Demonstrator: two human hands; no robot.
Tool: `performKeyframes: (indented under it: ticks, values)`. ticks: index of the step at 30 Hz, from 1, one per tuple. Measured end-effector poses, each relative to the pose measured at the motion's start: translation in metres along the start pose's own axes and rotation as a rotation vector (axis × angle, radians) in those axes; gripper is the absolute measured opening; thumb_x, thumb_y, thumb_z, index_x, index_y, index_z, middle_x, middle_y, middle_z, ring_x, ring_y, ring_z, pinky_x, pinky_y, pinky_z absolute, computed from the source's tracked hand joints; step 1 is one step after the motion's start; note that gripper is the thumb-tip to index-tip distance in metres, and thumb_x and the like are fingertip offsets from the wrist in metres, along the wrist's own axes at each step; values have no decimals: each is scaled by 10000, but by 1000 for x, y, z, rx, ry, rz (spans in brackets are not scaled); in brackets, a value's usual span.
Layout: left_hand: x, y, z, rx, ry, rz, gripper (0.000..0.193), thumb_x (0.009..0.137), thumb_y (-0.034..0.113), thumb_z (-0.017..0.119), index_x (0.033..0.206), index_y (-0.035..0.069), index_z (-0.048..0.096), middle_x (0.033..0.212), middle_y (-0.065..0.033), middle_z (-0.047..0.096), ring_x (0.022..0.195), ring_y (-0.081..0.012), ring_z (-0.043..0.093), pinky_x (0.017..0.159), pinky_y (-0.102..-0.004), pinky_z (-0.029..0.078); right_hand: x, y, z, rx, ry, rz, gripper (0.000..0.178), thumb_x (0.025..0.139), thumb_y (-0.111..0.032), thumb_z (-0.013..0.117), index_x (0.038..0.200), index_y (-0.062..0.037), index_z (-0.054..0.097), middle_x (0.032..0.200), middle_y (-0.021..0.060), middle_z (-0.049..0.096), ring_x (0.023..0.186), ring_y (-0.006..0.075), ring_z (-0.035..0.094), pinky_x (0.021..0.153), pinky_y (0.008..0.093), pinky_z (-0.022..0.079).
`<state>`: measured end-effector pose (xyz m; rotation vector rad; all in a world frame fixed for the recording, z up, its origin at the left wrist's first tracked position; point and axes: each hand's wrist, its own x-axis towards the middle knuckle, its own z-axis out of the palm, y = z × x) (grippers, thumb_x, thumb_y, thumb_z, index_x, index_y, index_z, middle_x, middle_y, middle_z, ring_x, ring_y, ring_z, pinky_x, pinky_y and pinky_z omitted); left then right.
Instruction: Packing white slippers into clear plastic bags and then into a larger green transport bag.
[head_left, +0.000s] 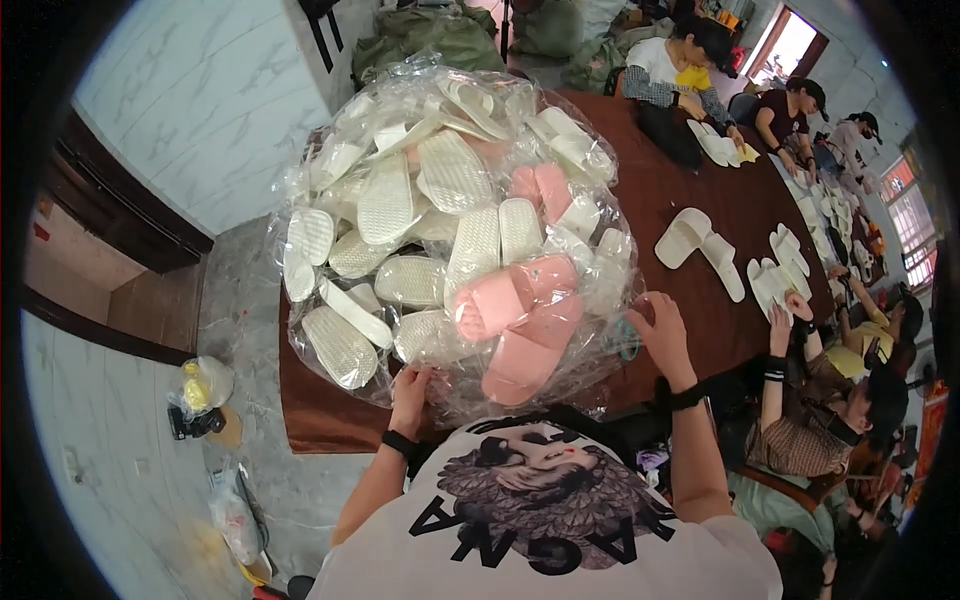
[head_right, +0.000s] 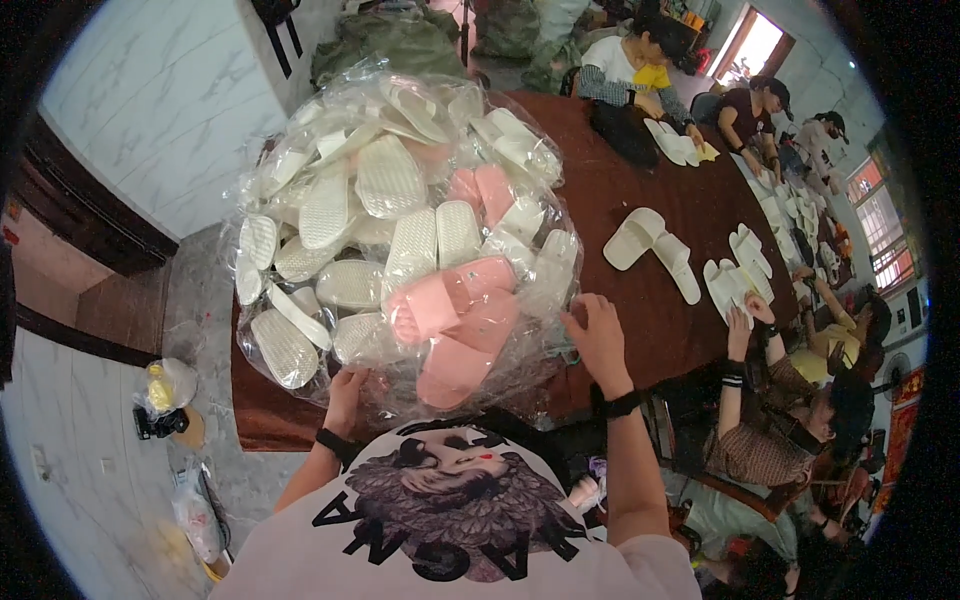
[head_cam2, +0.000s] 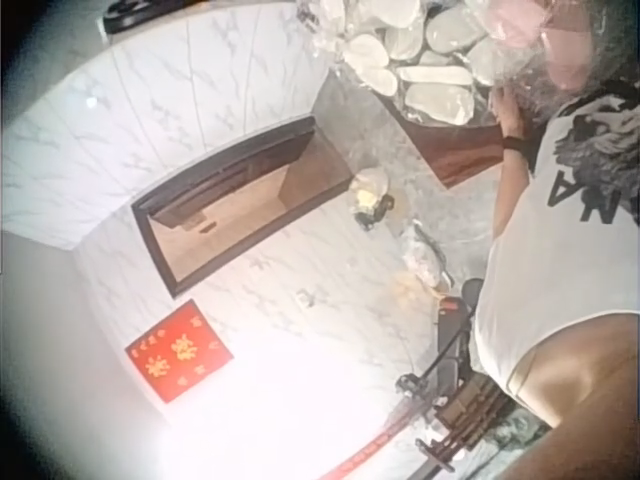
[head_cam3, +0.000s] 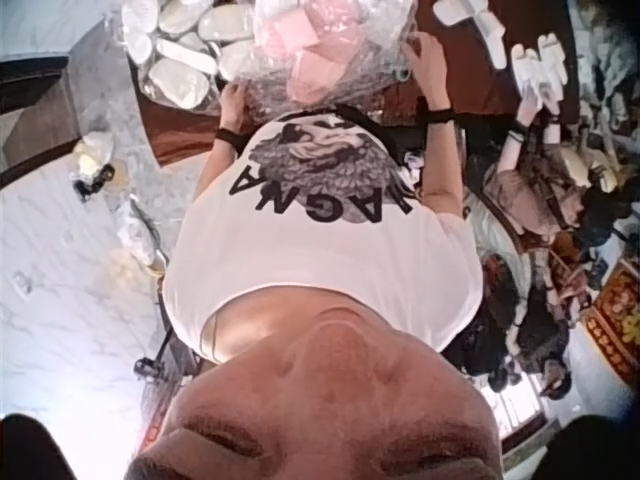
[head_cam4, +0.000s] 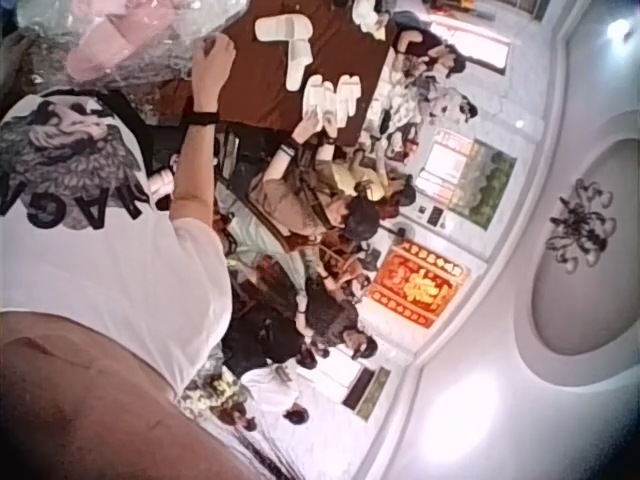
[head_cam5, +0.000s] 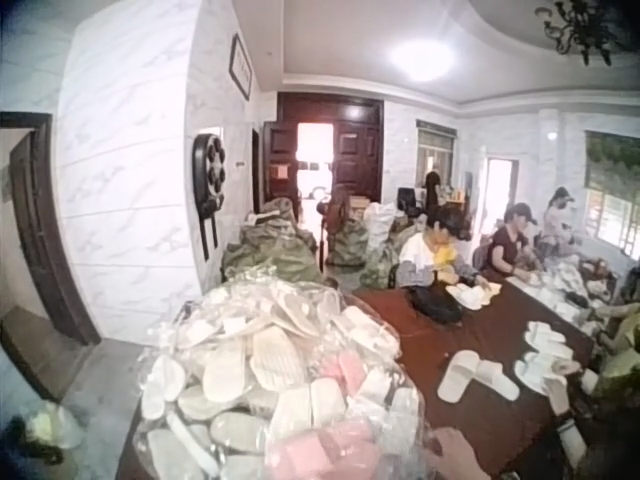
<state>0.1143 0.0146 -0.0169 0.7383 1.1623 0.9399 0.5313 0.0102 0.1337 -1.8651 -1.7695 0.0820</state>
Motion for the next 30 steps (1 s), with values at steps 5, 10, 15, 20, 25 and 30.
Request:
performKeyframes:
  ticks: [5,10,15,20,25,30]
  values:
    - [-16,12,7,94,44,93,204,969,165,493,1028,-2,594,891,-70,676,737,-135,631,635,-251,510,27,12,-15,1153,-468,493,221,843,-103,568,1048,-30,604,934,70,646,833,171,611,738,307,484]
    - [-29,34,13,518,167,256,177,910,88,578,1062,1,555,909,-104,660,744,-173,625,627,-275,495,29,32,19,787,-782,462,214,826,-98,601,1005,3,659,821,44,657,718,124,618,642,254,472]
    - [-52,75,49,940,484,745,215,858,13,600,1065,6,543,906,-143,618,732,-277,616,641,-316,491,39,27,58,798,-453,265,185,830,-87,625,975,22,661,819,22,648,749,97,605,631,250,468]
    - [-37,50,65,680,139,496,217,886,83,600,1077,-8,553,855,-167,647,674,-293,626,662,-345,515,43,31,100,792,-560,423,194,826,-115,662,954,30,651,805,41,659,678,101,596,578,252,466]
    - [14,-1,53,463,68,296,256,890,132,608,1087,-20,552,854,-140,662,690,-206,635,638,-313,503,40,33,143,395,-721,425,297,827,-136,685,1053,39,601,789,77,672,621,135,615,528,276,490]
    - [30,2,51,413,-96,106,327,882,165,628,1166,37,529,830,-83,663,690,-143,615,628,-268,481,14,55,190,944,-435,521,565,819,-276,713,1260,10,506,865,100,691,724,171,648,579,326,523]
